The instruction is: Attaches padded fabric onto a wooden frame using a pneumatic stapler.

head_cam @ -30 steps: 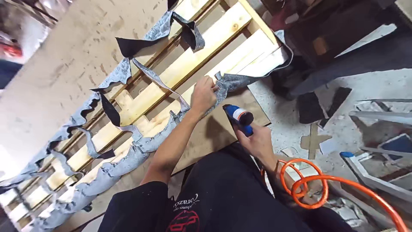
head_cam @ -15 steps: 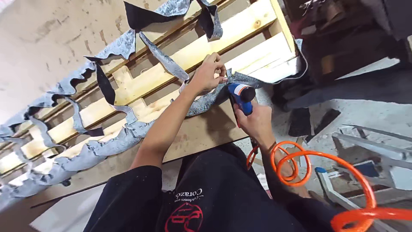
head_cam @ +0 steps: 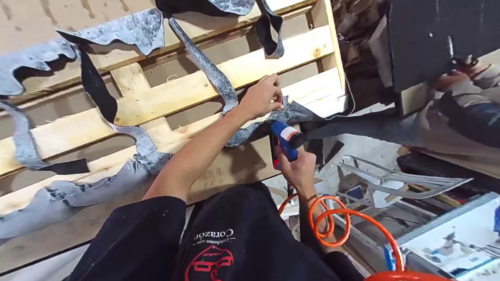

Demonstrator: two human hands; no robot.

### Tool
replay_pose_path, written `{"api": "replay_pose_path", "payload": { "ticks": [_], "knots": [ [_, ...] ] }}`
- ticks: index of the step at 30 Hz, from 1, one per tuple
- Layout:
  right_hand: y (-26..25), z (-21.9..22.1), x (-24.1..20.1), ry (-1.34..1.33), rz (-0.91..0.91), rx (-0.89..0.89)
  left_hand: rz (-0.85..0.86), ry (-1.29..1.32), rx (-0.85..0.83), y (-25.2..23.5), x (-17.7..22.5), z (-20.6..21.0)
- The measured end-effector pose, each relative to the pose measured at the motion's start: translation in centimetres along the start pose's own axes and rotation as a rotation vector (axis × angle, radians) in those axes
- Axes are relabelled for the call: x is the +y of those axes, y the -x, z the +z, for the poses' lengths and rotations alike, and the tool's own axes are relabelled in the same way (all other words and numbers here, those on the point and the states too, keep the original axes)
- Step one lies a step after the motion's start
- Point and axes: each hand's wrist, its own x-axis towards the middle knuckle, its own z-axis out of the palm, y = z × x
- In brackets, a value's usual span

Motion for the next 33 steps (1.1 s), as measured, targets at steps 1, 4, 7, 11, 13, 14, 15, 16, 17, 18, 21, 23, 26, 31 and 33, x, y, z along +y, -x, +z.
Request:
{"api": "replay_pose_path", "payload": {
  "ticks": [1, 4, 7, 11, 13, 14, 15, 16, 17, 18, 21, 23, 26, 31, 33],
  "knots": [
    [0.3, 0.0, -0.2, -0.008, 0.0, 0.008, 0.003, 0.004, -0.007, 0.0, 0.0, 0.0],
    [0.6, 0.7, -0.4, -0.001, 0.019, -0.024, 0.022, 0.008, -0.005, 0.0, -0.2, 0.2],
    [0.7, 1.4, -0.6, -0.013, 0.013, -0.043, 0.031, -0.009, -0.008, 0.0, -0.2, 0.1],
    [0.7, 1.4, -0.9, 0.011, 0.0, -0.023, 0.022, -0.005, -0.011, 0.2, -0.1, 0.3],
    [0.1, 0.9, -0.5, 0.052, -0.001, 0.014, 0.02, 0.0, 0.001, 0.1, 0.0, 0.1],
    [-0.2, 0.7, -0.1, 0.061, 0.008, 0.016, 0.021, 0.007, 0.013, 0.2, 0.0, 0.0],
    [-0.4, 0.4, 0.3, 0.062, 0.026, 0.001, 0.034, 0.012, 0.031, 0.3, 0.0, 0.1],
    [-0.5, 0.0, 0.6, 0.055, 0.046, -0.024, 0.054, 0.018, 0.051, 0.5, 0.0, 0.2],
    [-0.2, -0.4, 0.9, 0.045, 0.063, -0.038, 0.07, 0.019, 0.061, 0.7, 0.0, 0.3],
    [0.1, -1.0, 1.2, 0.03, 0.068, -0.03, 0.084, 0.014, 0.077, 0.7, 0.1, 0.1],
    [2.7, -3.0, 3.4, -0.051, 0.069, 0.044, 0.074, -0.029, 0.104, 2.5, 0.6, 0.3],
    [4.4, -4.1, 5.9, -0.066, 0.082, 0.038, 0.002, -0.137, 0.067, 4.8, 2.0, 0.6],
    [4.8, -3.8, 10.4, 0.04, -0.018, -0.096, -0.144, -0.343, 0.07, 7.5, 4.7, 2.7],
    [2.1, -3.7, 15.3, 0.226, -0.326, -0.555, -0.465, -0.439, 0.311, 5.0, 6.2, 4.9],
    [0.7, -6.3, 16.6, 0.204, -0.42, -0.752, -0.552, -0.413, 0.383, 4.9, 7.3, 6.2]
  ]
}}
